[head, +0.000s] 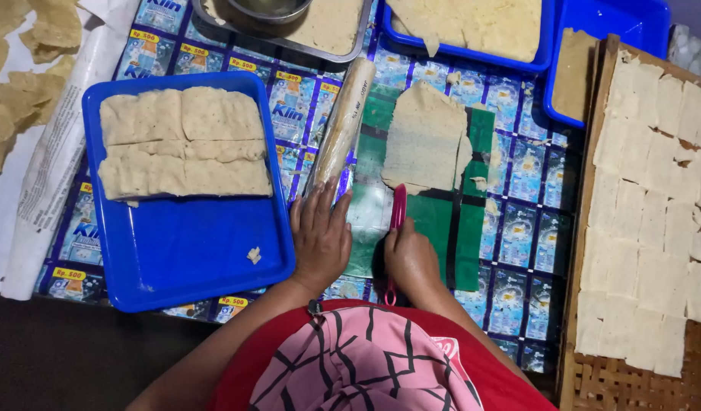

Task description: Flattening dough pieces with a rolling pin and cutting them to size with a plastic scraper.

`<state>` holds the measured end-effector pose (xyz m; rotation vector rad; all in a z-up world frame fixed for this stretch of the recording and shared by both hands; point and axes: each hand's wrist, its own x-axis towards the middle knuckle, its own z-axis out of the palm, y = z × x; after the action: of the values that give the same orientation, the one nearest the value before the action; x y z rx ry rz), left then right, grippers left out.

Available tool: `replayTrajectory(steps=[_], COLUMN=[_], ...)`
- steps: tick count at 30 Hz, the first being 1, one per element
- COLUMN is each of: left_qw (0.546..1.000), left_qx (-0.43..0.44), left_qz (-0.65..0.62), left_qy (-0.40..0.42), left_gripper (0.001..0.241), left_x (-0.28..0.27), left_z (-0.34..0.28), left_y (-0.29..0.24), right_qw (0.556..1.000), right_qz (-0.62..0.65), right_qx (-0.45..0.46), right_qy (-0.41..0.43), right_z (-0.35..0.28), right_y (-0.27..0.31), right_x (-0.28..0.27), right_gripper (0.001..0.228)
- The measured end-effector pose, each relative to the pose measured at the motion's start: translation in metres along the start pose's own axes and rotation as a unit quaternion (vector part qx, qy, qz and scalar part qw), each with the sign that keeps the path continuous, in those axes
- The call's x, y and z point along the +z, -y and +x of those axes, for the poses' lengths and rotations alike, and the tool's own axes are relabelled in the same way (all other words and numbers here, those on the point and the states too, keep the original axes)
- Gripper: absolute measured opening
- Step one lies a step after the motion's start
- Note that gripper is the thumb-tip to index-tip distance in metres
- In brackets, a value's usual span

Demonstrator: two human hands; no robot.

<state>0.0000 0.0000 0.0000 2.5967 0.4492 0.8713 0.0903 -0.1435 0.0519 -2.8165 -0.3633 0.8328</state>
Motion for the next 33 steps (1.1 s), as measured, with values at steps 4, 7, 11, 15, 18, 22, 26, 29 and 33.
replayTrajectory(steps=[4, 7, 11, 15, 18, 22, 26, 29, 33], left_qw=[1.0, 1.0, 1.0, 1.0, 1.0, 1.0, 1.0, 1.0, 1.0], left_qx=[-0.005, -0.012, -0.01, -0.008, -0.009, -0.007, -0.004, -0.01, -0.01], left_qz=[-0.009, -0.014, -0.01, -0.007, -0.009, -0.009, -0.009, -0.011, -0.009], left_qy=[0.004, 0.012, 0.008, 0.006, 0.006, 0.007, 0.0, 0.002, 0.002], left_gripper=[0.051, 0.052, 0.05, 0.051, 0.051, 0.051, 0.049, 0.049, 0.048], left_x=[-0.001, -0.001, 0.0, -0.001, -0.002, -0.003, -0.004, -0.004, -0.003], left_z=[0.001, 0.001, 0.002, 0.001, 0.003, 0.005, 0.007, 0.008, 0.008], left_y=[-0.001, 0.0, 0.0, 0.0, 0.0, 0.001, 0.001, 0.001, 0.0], right_qw=[1.0, 1.0, 0.999, 0.998, 0.997, 0.995, 0.996, 0.987, 0.934], right_qz=[0.006, 0.008, 0.014, 0.017, 0.013, 0.022, -0.03, -0.068, -0.215], right_qx=[0.005, -0.003, -0.001, -0.018, -0.034, -0.041, -0.038, -0.046, -0.058], right_qy=[-0.006, -0.019, -0.03, -0.063, -0.069, -0.09, -0.069, -0.138, -0.281], right_z=[0.007, 0.016, 0.034, 0.07, 0.102, 0.123, 0.11, 0.089, 0.116], right_y=[0.006, 0.012, 0.024, 0.023, 0.021, 0.028, 0.009, -0.027, -0.14], right_x=[-0.004, -0.009, -0.024, -0.029, -0.036, -0.05, -0.074, -0.105, -0.13], right_gripper=[0.033, 0.031, 0.032, 0.034, 0.038, 0.04, 0.037, 0.027, 0.022])
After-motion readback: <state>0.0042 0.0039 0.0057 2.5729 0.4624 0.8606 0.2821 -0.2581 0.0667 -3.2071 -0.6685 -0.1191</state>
